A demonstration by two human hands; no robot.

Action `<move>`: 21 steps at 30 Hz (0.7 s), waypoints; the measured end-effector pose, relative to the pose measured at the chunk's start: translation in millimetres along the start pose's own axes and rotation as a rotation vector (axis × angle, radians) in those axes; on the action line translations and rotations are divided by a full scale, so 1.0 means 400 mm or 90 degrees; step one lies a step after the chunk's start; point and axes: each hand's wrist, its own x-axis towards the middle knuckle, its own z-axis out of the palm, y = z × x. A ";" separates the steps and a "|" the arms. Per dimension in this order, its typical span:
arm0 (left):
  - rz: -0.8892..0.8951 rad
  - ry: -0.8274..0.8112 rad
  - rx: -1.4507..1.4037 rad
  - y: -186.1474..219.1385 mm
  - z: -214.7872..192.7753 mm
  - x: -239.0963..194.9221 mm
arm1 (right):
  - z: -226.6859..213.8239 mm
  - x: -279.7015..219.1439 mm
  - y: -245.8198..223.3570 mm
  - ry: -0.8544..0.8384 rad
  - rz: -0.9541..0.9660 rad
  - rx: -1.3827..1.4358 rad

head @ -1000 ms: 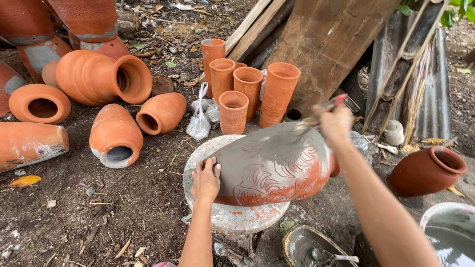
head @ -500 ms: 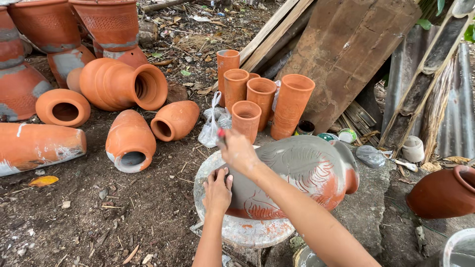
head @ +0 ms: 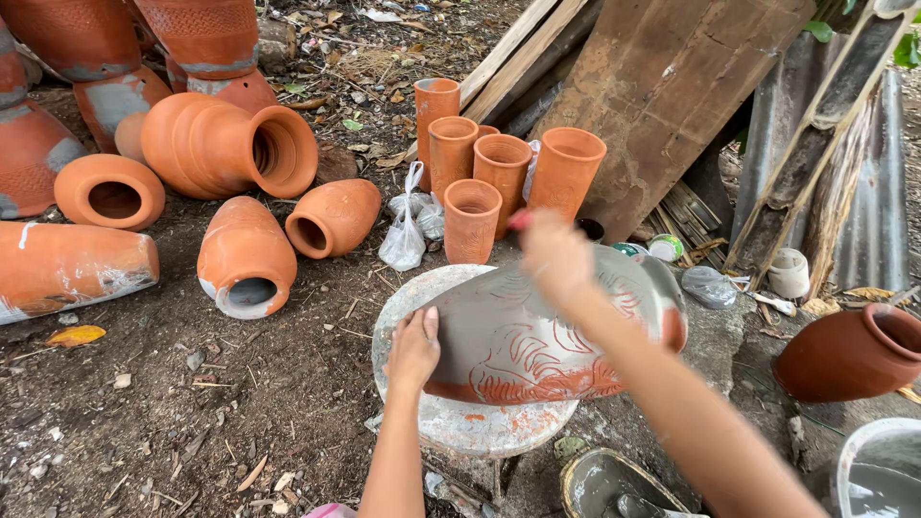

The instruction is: The person applies a grey slip or clay mixture onto a red clay pot by hand and using a brush, then uses their fingers to smooth the surface and carve decorative patterns into the wet clay.

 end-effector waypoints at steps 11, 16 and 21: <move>0.065 -0.005 -0.019 -0.036 -0.006 0.034 | -0.173 -0.221 0.044 0.137 0.350 0.218; 0.043 0.014 0.008 -0.014 -0.007 0.039 | -0.166 -0.262 0.059 0.214 0.136 0.018; -0.034 -0.065 0.087 0.019 -0.053 0.055 | 0.012 -0.394 -0.250 0.106 -0.210 0.069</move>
